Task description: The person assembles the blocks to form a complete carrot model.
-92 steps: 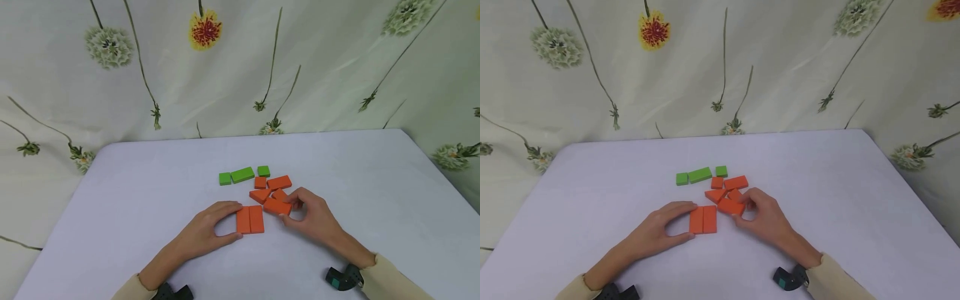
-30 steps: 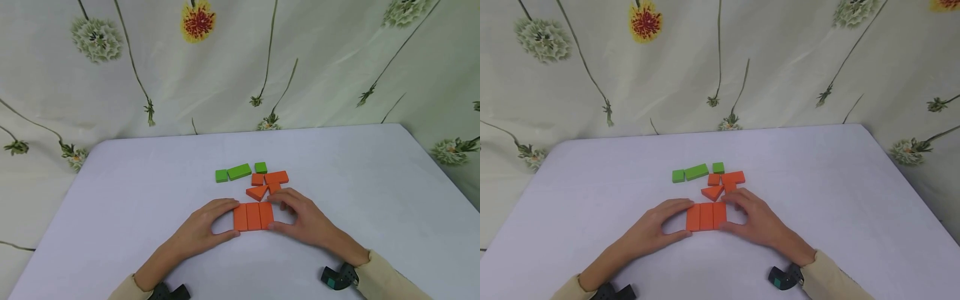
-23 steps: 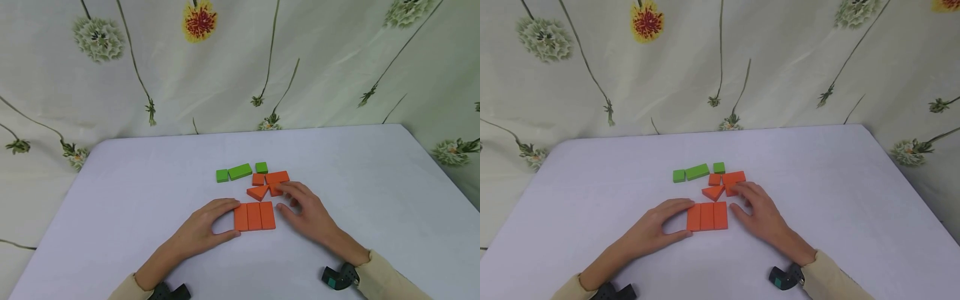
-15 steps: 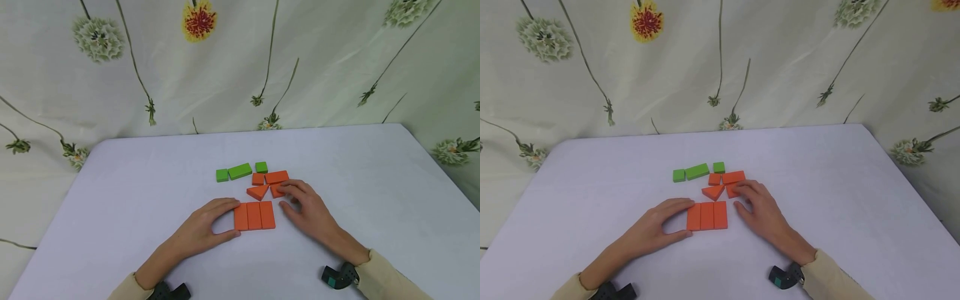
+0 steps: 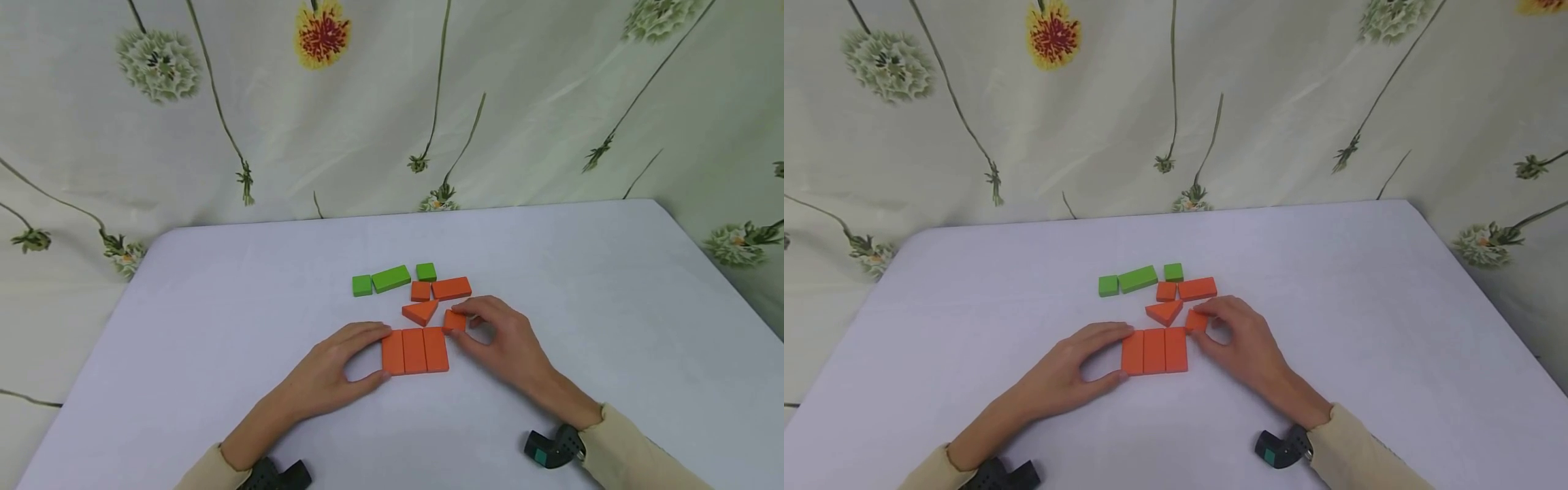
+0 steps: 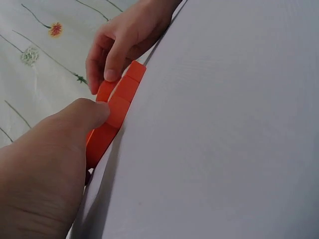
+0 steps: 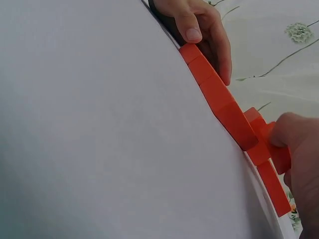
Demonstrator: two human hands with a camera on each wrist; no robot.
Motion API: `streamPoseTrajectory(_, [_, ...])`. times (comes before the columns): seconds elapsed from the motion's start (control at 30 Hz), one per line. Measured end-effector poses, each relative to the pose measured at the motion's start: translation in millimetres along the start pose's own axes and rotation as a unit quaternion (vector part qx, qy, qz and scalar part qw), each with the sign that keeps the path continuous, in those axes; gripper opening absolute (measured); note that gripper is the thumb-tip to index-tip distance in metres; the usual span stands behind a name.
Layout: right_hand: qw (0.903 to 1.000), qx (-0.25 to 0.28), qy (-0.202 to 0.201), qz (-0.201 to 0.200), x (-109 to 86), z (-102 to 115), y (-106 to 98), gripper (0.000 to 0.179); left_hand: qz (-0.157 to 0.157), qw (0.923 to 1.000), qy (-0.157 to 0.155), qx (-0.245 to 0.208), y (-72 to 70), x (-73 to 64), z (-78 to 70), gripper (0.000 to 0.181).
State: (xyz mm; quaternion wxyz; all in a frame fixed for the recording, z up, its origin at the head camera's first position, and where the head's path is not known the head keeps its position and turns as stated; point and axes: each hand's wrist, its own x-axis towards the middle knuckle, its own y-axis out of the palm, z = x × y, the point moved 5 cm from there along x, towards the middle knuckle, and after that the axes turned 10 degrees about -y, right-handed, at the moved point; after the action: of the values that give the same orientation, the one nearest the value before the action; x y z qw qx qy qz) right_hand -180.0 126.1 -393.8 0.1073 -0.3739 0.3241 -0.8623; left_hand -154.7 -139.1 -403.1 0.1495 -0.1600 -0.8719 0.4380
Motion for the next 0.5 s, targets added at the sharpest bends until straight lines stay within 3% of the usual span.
streamPoseTrajectory(0.23, [0.9949,0.075,-0.066,0.012,-2.3,12.8,6.0,0.036,0.000,1.0000,-0.002,-0.007,-0.4,-0.7,0.3,0.060])
streamPoseTrajectory(0.5, [0.9777,0.112,-0.175,0.034,-4.8,44.9,24.6,0.032,0.001,1.0000,-0.002,-0.006,-0.7,-0.7,1.0,0.060])
